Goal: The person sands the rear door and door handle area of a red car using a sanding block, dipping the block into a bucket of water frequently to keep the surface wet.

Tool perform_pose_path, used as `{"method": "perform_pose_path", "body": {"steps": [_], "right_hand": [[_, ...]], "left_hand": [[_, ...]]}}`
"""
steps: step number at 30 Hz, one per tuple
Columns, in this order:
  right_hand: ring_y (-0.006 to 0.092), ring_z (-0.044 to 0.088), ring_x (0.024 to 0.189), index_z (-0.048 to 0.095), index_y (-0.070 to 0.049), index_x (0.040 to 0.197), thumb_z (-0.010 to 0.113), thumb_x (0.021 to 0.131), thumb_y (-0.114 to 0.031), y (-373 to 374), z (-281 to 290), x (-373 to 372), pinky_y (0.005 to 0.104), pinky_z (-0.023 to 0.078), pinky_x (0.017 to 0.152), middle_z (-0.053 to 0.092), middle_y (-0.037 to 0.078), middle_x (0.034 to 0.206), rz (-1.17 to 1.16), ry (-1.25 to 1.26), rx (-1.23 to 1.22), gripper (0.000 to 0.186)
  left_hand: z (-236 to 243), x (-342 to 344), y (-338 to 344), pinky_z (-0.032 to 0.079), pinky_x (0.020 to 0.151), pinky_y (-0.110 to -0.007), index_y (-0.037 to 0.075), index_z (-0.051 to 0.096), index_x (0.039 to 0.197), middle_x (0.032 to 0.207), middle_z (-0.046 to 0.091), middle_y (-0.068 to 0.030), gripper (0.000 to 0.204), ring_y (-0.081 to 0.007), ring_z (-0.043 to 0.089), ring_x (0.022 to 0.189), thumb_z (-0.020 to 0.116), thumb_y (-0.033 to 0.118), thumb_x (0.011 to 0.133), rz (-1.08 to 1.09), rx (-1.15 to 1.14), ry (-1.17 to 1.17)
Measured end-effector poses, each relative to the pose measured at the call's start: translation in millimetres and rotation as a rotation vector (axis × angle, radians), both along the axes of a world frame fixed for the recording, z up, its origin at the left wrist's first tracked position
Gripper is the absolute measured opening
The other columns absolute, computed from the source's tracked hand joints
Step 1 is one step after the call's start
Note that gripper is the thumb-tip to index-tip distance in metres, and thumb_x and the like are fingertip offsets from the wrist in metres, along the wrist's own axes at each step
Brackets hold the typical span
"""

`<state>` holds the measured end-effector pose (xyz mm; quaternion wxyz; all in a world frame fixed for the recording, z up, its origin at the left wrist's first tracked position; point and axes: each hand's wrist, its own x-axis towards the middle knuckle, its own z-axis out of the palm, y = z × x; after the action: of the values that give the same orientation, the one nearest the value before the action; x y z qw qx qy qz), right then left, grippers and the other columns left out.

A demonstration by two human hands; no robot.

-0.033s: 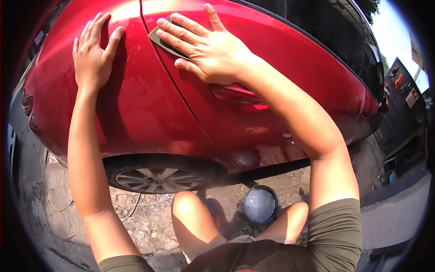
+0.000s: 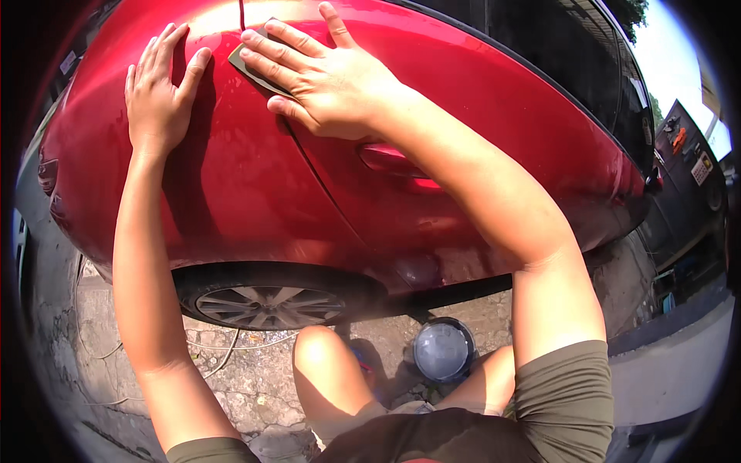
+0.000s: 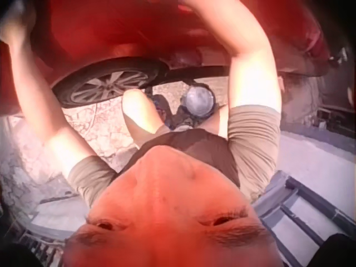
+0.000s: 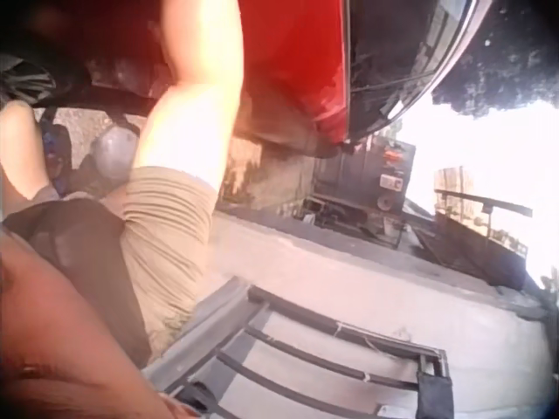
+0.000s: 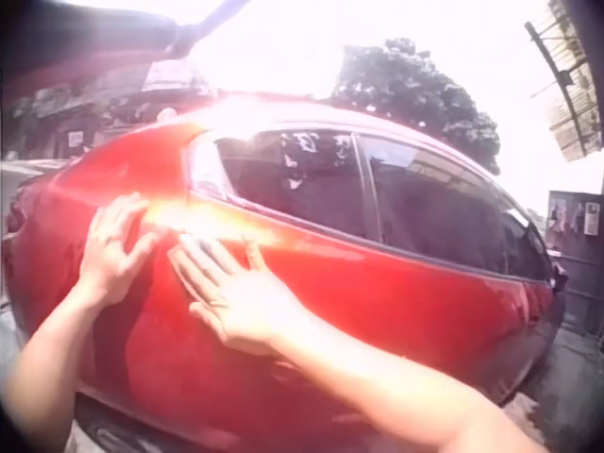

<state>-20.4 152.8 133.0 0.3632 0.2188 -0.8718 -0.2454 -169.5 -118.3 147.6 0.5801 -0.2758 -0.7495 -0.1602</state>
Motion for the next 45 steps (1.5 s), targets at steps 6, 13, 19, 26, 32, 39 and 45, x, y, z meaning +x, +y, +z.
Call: {"method": "perform_pose_path", "body": {"steps": [6, 13, 19, 26, 32, 39, 45], "right_hand": [[0.0238, 0.002, 0.162, 0.013, -0.016, 0.168, 0.037, 0.108, -0.040, 178.5, -36.7, 122.9, 0.0619, -0.008, 0.124, 0.009, 0.006, 0.175, -0.260, -0.003, -0.251, 0.068], [0.0255, 0.011, 0.161, 0.019, -0.016, 0.167, 0.033, 0.110, -0.046, -2.3, -0.2, 8.0, 0.0653, -0.006, 0.124, 0.017, 0.004, 0.174, -0.028, 0.053, -0.041, 0.066], [0.0286, 0.009, 0.161, 0.017, -0.011, 0.167, 0.039, 0.107, -0.053, -46.4, -50.5, 29.3, 0.0652, -0.006, 0.124, 0.015, 0.009, 0.174, -0.080, -0.001, -0.310, 0.076], [0.0290, 0.014, 0.160, 0.023, -0.009, 0.165, 0.032, 0.109, -0.048, -62.1, 1.9, -33.8, 0.0654, 0.001, 0.125, 0.021, 0.012, 0.172, 0.053, 0.183, -0.262, 0.069], [0.0226, 0.008, 0.162, 0.014, -0.018, 0.168, 0.036, 0.109, -0.042, 112.5, -25.5, 94.3, 0.0594, -0.001, 0.127, 0.011, 0.003, 0.175, -0.210, -0.057, -0.188, 0.067], [0.0248, 0.005, 0.162, 0.015, -0.016, 0.167, 0.042, 0.108, -0.041, 96.2, -11.2, 74.2, 0.0627, 0.000, 0.126, 0.011, 0.005, 0.175, -0.152, -0.031, -0.118, 0.070], [0.0236, 0.017, 0.160, 0.020, -0.020, 0.167, 0.032, 0.110, -0.049, -15.1, -6.7, -6.1, 0.0627, 0.004, 0.127, 0.020, 0.003, 0.173, 0.098, 0.079, -0.098, 0.065]], "left_hand": [[15.0, 13.8, -5.9, 0.020, 0.126, -0.053, 0.022, 0.054, 0.150, 0.160, 0.047, -0.0056, 0.063, -0.0273, 0.036, 0.152, 0.050, 0.061, 0.101, 0.119, -0.010, -0.004], [5.3, 15.8, -6.3, 0.020, 0.126, -0.052, 0.019, 0.054, 0.147, 0.157, 0.048, -0.0074, 0.064, -0.0280, 0.038, 0.149, 0.053, 0.059, 0.098, 0.083, 0.025, -0.048], [16.2, 47.1, 0.5, 0.027, 0.122, -0.050, 0.004, 0.063, 0.134, 0.142, 0.059, -0.0182, 0.055, -0.0350, 0.047, 0.138, 0.062, 0.043, 0.096, -0.024, 0.110, -0.023], [0.2, -1.3, -2.6, 0.018, 0.127, -0.051, 0.026, 0.052, 0.153, 0.160, 0.047, -0.0021, 0.067, -0.0236, 0.036, 0.153, 0.049, 0.066, 0.099, 0.091, 0.044, -0.003], [7.0, -2.2, -12.5, 0.020, 0.126, -0.052, 0.024, 0.054, 0.151, 0.158, 0.049, -0.0026, 0.068, -0.0229, 0.038, 0.151, 0.050, 0.066, 0.098, 0.089, 0.064, 0.039], [8.6, 9.6, 2.3, 0.023, 0.125, -0.050, 0.021, 0.056, 0.149, 0.157, 0.051, -0.0053, 0.062, -0.0255, 0.041, 0.149, 0.052, 0.060, 0.100, 0.085, 0.044, 0.012], [8.3, -5.0, -27.1, 0.023, 0.125, -0.051, 0.020, 0.054, 0.151, 0.157, 0.052, -0.0074, 0.060, -0.0284, 0.040, 0.150, 0.048, 0.056, 0.104, 0.063, -0.011, 0.009]]}}
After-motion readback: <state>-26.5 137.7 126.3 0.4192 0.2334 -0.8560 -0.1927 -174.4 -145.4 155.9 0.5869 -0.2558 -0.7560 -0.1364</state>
